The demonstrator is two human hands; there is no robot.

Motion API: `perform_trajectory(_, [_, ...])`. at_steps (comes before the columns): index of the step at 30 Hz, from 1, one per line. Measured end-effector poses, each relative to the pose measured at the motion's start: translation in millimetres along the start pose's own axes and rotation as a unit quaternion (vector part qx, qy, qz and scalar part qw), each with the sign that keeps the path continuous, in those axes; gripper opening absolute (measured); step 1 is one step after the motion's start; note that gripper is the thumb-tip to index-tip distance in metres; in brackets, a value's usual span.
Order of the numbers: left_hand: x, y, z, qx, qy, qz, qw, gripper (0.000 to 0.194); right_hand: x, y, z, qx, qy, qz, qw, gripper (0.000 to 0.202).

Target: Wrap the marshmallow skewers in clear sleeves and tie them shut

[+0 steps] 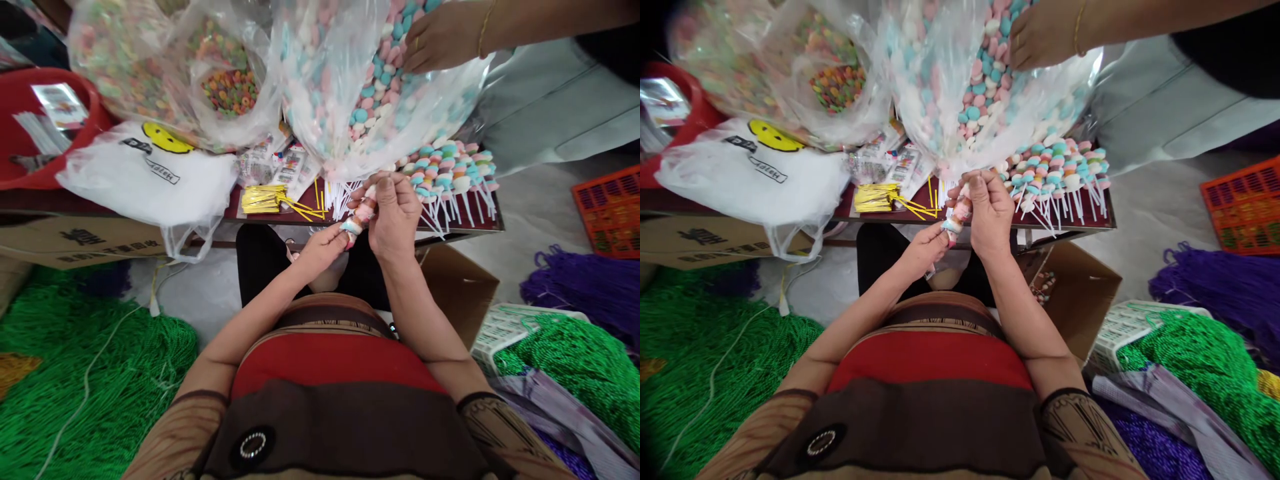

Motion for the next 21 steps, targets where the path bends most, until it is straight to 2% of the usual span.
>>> perform_trajectory(2, [-2.0, -3.9, -1.5, 0.000, 0.069, -0.009, 0.998, 0.050, -0.2, -2.7, -5.8, 0.001, -0.011, -0.003, 1.000, 0.052])
perform_trajectory(3, [-2.1, -6.5, -3.1, 0.017, 0.093, -0.003, 0.995, 0.048, -0.8, -2.8, -10.2, 0.008, -0.023, -0.002, 1.000, 0.051])
perform_trajectory(6, [0.2, -15.0, -10.7, 0.113, 0.105, 0.058, 0.986, 0.040, -2.0, 6.9, -23.8, 0.018, -0.043, 0.038, 0.998, 0.044])
perform_trajectory(8, [2.3, -19.4, -14.3, 0.146, 0.090, 0.092, 0.981, 0.036, -1.0, 21.2, -26.3, -0.039, -0.008, 0.100, 0.994, 0.036])
perform_trajectory(11, [5.5, -21.1, -14.1, 0.130, 0.066, 0.092, 0.985, 0.034, 1.4, 45.2, -17.0, -0.155, 0.030, 0.155, 0.975, 0.033])
perform_trajectory(13, [9.3, -18.6, -12.7, 0.117, 0.040, 0.080, 0.989, 0.034, 2.7, 55.9, -7.2, -0.169, 0.012, 0.164, 0.972, 0.030])
perform_trajectory(15, [15.0, -15.0, -13.5, 0.111, -0.009, 0.079, 0.991, 0.035, 4.1, 61.1, 0.3, -0.152, -0.019, 0.178, 0.972, 0.031])
perform_trajectory(17, [21.1, -12.1, -16.9, 0.114, -0.099, 0.107, 0.983, 0.037, 5.7, 62.5, 3.8, -0.130, -0.036, 0.192, 0.972, 0.033])
perform_trajectory(19, [25.2, -10.3, -21.1, 0.133, -0.223, 0.161, 0.952, 0.037, 7.6, 62.1, 4.1, -0.108, -0.032, 0.189, 0.976, 0.034])
perform_trajectory(21, [26.6, -8.4, -23.5, 0.159, -0.338, 0.213, 0.903, 0.036, 9.8, 60.9, 3.3, -0.080, -0.009, 0.164, 0.983, 0.032])
Point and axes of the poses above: each hand's wrist, its own y-axis away from the middle knuckle, its own z-axis out of the palm, x = y × z, the point moved 1 cm from there along -y, towards the middle knuckle
